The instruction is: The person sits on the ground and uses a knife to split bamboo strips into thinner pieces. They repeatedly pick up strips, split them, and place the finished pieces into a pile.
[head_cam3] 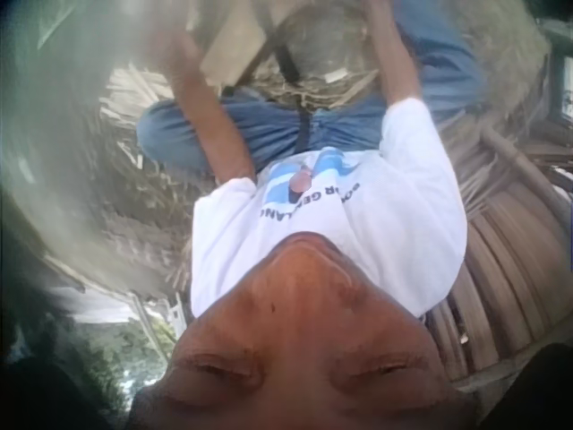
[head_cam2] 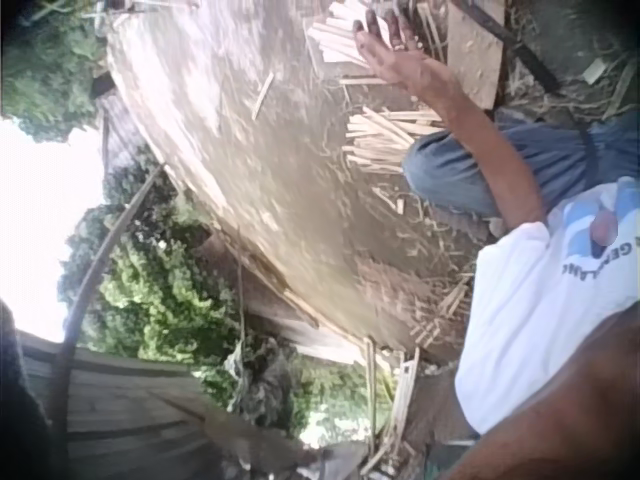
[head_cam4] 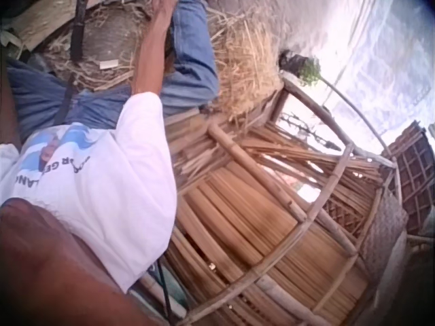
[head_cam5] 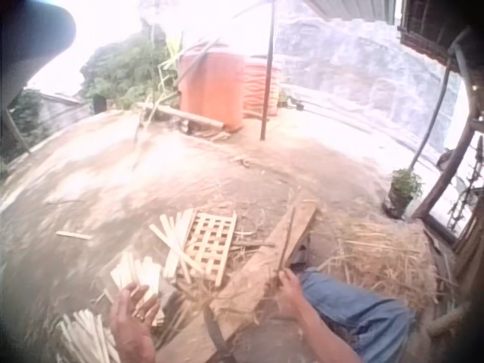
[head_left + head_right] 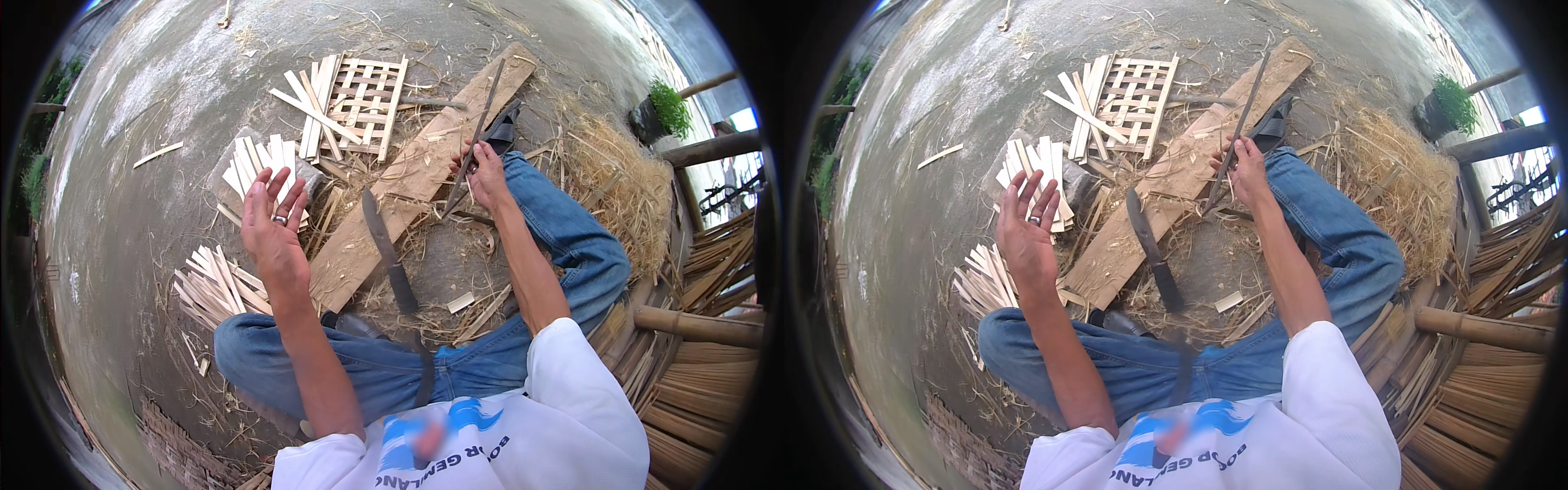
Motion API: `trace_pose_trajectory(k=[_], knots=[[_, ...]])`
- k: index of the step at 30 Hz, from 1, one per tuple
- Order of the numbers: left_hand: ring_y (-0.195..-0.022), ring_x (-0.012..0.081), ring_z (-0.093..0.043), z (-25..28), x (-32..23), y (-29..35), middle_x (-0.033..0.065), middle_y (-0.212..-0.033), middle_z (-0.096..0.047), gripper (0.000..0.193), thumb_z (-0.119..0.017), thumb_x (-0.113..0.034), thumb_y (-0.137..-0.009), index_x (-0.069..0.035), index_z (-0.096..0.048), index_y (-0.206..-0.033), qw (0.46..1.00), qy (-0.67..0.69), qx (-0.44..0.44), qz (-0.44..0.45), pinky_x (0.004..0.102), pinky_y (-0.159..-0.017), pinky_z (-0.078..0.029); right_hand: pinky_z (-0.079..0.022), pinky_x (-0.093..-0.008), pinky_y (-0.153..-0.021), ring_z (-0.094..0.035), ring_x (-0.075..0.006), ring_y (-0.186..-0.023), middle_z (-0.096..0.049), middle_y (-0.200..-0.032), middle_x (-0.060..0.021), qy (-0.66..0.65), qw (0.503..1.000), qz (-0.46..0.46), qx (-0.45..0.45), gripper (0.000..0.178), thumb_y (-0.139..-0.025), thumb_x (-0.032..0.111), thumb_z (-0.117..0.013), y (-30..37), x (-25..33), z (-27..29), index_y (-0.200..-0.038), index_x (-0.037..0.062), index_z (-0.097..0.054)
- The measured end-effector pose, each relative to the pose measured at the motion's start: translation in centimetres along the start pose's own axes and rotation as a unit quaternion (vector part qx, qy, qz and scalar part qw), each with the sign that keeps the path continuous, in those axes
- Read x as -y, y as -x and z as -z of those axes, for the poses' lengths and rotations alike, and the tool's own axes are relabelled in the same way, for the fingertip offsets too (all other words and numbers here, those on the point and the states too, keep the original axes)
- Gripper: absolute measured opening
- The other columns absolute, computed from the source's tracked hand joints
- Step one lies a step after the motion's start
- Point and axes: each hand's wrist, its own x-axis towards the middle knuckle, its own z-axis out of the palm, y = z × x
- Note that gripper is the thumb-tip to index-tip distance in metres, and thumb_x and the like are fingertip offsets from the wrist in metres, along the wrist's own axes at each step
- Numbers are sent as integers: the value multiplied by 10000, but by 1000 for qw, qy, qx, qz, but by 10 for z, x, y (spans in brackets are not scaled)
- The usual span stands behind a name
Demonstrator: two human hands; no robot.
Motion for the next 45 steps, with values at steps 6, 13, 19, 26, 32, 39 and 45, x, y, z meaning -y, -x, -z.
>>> trace_pose_trajectory(k=[6, 13, 19, 26, 32, 39, 45], knots=[[-1036, 245, -661, -2, 10, -1, 171, -1227, -627, 394, -515, -287, -1049, 8, -521, -1309, 999, -29, 10, 17, 343, -912, -557, -546, -324, -625, -648, -166, -783, -569, -858, -48, 82, 980, -24, -181, 273, -1031, 318, -544, 51, -39, 46, -1042, 46, -566], [-1054, 258, -668, -7, 21, -2, 175, -1227, -630, 403, -511, -285, -1048, 13, -516, -1320, 994, -93, 43, 24, 353, -943, -560, -483, -488, -821, -655, -368, -909, -652, -956, -225, 396, 820, 25, -412, 676, -846, 639, -671, 104, -99, 73, -1047, 1, -571], [-1044, 240, -670, -4, 25, 0, 163, -1222, -634, 389, -536, -275, -1040, -1, -538, -1315, 991, -115, 56, 25, 331, -911, -560, -420, -492, -1038, -537, -405, -1215, -546, -1258, -295, 500, 773, -164, -355, 1032, -702, 751, -715, 104, -126, 81, -1268, -84, -495], [-1032, 238, -674, -2, 26, -3, 162, -1229, -628, 380, -551, -272, -1035, -3, -548, -1303, 991, -124, 59, 7, 337, -901, -563, -446, -468, -1042, -550, -392, -1253, -601, -1282, -239, 490, 794, -162, -322, 574, -878, 348, -688, 98, -151, 81, -1302, -10, -542], [-1023, 246, -675, 19, 18, -12, 164, -1244, -616, 368, -564, -237, -1031, 11, -537, -1302, 993, -113, -5, -40, 343, -906, -567, -478, -474, -922, -630, -361, -1060, -650, -1106, -216, 457, 867, -133, -148, 410, -905, 326, -621, 140, -131, -3, -1172, 19, -573], [-1022, 267, -680, 34, 14, -16, 164, -1250, -607, 344, -561, -201, -1026, 15, -537, -1294, 994, -81, -47, -58, 362, -888, -578, -420, -262, -515, -484, -77, -590, -507, -727, 15, 325, 945, 19, -25, 290, -925, 318, -653, 124, -14, -42, -984, 41, -592], [-1025, 270, -672, 30, 10, -6, 174, -1247, -601, 361, -553, -197, -1024, 33, -519, -1300, 996, -71, -29, -47, 367, -890, -582, -411, -255, -524, -476, -50, -621, -490, -722, 69, 338, 935, 53, -96, 249, -879, 386, -709, 63, 174, 36, -897, 161, -604]])
